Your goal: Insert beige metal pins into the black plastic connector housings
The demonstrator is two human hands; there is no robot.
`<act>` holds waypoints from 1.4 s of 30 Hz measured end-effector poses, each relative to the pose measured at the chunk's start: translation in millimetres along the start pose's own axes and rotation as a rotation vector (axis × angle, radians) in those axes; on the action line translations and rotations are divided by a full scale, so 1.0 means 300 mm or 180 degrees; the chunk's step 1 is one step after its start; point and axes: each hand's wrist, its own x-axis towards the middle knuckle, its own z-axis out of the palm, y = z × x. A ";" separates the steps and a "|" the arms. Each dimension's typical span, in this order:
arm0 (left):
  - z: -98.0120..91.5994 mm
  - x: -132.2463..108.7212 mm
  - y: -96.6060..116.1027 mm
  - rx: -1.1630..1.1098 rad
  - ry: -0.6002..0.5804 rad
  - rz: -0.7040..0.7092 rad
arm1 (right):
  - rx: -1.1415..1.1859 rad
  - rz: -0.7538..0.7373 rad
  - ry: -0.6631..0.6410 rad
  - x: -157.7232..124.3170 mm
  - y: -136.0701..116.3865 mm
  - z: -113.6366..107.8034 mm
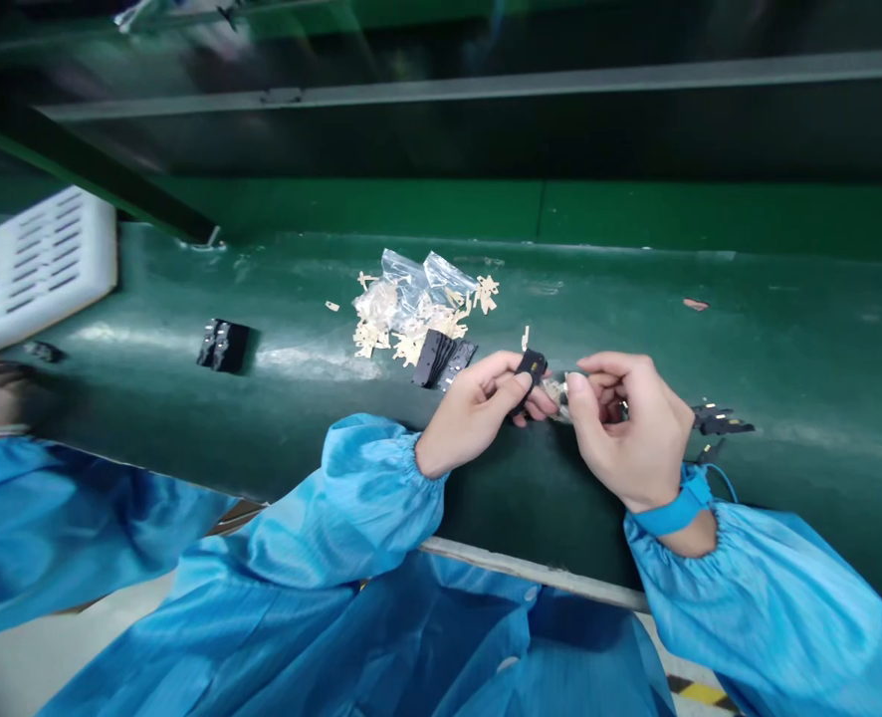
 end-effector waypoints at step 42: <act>0.023 -0.043 -0.042 0.1561 0.0521 0.0958 | 0.0357 0.0626 -0.0452 -0.028 -0.019 0.027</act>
